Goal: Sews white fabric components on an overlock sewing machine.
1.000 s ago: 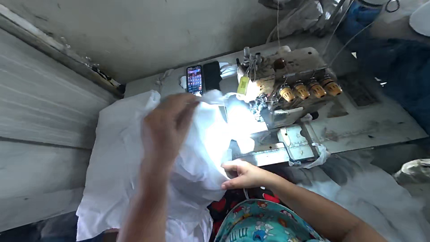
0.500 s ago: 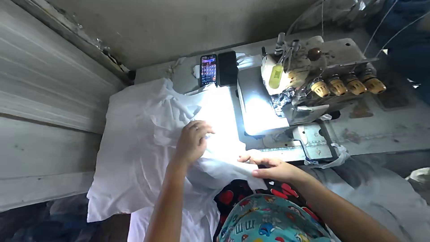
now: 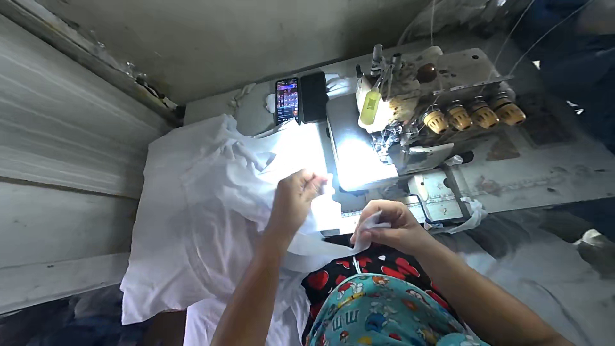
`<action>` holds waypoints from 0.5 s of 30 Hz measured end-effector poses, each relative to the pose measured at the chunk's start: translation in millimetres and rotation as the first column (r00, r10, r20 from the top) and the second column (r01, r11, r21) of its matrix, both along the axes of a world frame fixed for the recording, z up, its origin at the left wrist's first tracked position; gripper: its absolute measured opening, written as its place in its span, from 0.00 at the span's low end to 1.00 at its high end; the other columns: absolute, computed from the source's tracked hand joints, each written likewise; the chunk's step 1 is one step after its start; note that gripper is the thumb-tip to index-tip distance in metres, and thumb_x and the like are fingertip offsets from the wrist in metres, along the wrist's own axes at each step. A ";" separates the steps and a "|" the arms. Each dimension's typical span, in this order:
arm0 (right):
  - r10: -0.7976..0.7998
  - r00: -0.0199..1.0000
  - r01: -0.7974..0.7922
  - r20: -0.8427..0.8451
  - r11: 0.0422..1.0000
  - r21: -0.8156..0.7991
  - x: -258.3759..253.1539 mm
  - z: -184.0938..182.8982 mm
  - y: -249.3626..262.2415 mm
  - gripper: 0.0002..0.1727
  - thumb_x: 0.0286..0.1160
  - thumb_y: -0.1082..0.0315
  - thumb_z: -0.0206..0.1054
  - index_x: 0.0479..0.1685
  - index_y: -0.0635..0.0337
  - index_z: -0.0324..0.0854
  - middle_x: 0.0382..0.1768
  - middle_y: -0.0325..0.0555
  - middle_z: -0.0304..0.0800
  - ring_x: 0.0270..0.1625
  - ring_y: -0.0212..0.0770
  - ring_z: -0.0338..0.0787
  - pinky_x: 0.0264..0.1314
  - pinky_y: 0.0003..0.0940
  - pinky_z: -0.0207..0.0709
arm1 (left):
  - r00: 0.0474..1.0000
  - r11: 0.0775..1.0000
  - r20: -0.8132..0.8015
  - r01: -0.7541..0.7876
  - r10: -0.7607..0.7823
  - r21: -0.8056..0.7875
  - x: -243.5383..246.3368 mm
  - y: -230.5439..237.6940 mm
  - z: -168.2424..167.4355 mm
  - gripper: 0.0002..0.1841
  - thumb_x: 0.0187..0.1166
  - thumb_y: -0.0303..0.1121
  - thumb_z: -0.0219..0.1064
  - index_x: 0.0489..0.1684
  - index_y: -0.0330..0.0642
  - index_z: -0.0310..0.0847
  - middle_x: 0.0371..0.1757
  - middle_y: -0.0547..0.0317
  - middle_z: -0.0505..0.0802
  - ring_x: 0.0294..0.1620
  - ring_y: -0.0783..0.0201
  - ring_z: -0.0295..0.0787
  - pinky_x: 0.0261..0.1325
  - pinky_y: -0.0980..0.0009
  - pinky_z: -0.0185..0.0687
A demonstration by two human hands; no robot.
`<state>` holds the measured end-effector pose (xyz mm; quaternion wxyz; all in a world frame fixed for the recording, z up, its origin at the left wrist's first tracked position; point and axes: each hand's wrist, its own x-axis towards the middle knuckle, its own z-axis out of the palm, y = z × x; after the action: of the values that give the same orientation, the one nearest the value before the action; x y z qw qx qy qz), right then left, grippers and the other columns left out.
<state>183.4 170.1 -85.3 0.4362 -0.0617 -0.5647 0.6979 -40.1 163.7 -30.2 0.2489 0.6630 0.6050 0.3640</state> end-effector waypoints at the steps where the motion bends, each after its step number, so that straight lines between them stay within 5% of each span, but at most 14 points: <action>1: -0.020 1.000 0.020 0.010 0.999 0.026 -2.8 1.9 1.6 0.08 0.85 0.62 0.66 0.51 0.49 0.89 0.44 0.26 0.95 0.45 0.21 0.92 0.51 0.21 0.88 | 0.991 0.995 0.124 0.053 -0.042 -0.084 11.4 -4.6 5.2 0.11 0.84 0.33 0.65 0.31 0.37 0.85 0.25 0.67 0.88 0.28 0.80 0.84 0.38 0.79 0.83; 3: -0.128 0.990 0.128 0.055 0.992 0.018 -7.0 3.7 3.3 0.08 0.85 0.65 0.65 0.50 0.51 0.90 0.47 0.24 0.94 0.48 0.19 0.91 0.54 0.22 0.87 | 0.951 0.971 0.293 0.157 -0.099 -0.181 25.2 -11.8 8.5 0.13 0.87 0.32 0.60 0.29 0.41 0.84 0.25 0.74 0.87 0.29 0.86 0.83 0.38 0.84 0.80; 5: -0.287 0.950 0.294 0.122 0.955 -0.039 -10.3 4.3 3.1 0.06 0.73 0.74 0.71 0.43 0.53 0.87 0.42 0.25 0.93 0.44 0.19 0.90 0.51 0.20 0.86 | 0.929 0.951 0.339 0.228 -0.149 -0.209 27.7 -17.3 6.4 0.14 0.88 0.34 0.58 0.31 0.41 0.84 0.26 0.77 0.85 0.30 0.89 0.80 0.39 0.87 0.77; 8: -0.348 0.918 0.381 0.193 0.908 -0.175 -9.6 3.5 3.3 0.13 0.63 0.80 0.75 0.38 0.53 0.81 0.36 0.27 0.94 0.39 0.22 0.92 0.48 0.23 0.88 | 0.862 0.902 0.420 0.390 -0.285 -0.188 21.3 -22.2 -0.2 0.10 0.83 0.31 0.64 0.51 0.34 0.86 0.41 0.70 0.92 0.42 0.85 0.86 0.50 0.84 0.83; 12: -0.282 0.945 0.311 0.167 0.933 -0.184 -4.0 -3.1 -0.5 0.04 0.76 0.71 0.70 0.42 0.51 0.84 0.37 0.24 0.93 0.40 0.21 0.91 0.47 0.22 0.87 | 0.890 0.948 0.430 0.255 -0.152 -0.192 26.6 -24.8 -0.9 0.07 0.84 0.28 0.63 0.39 0.38 0.87 0.31 0.73 0.92 0.32 0.83 0.88 0.42 0.83 0.86; 15: -0.253 0.958 0.263 0.133 0.963 -0.064 0.3 1.5 -5.9 0.08 0.86 0.64 0.63 0.46 0.48 0.89 0.42 0.21 0.92 0.43 0.17 0.89 0.49 0.18 0.84 | 0.892 0.977 0.451 0.126 -0.034 -0.174 28.1 -22.2 -3.6 0.07 0.82 0.29 0.66 0.34 0.40 0.88 0.27 0.74 0.91 0.29 0.84 0.86 0.37 0.84 0.84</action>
<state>183.7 164.2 -83.8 0.4850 -0.1956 -0.5489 0.6521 -12.0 141.5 -33.8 0.4602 0.5584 0.5373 0.4332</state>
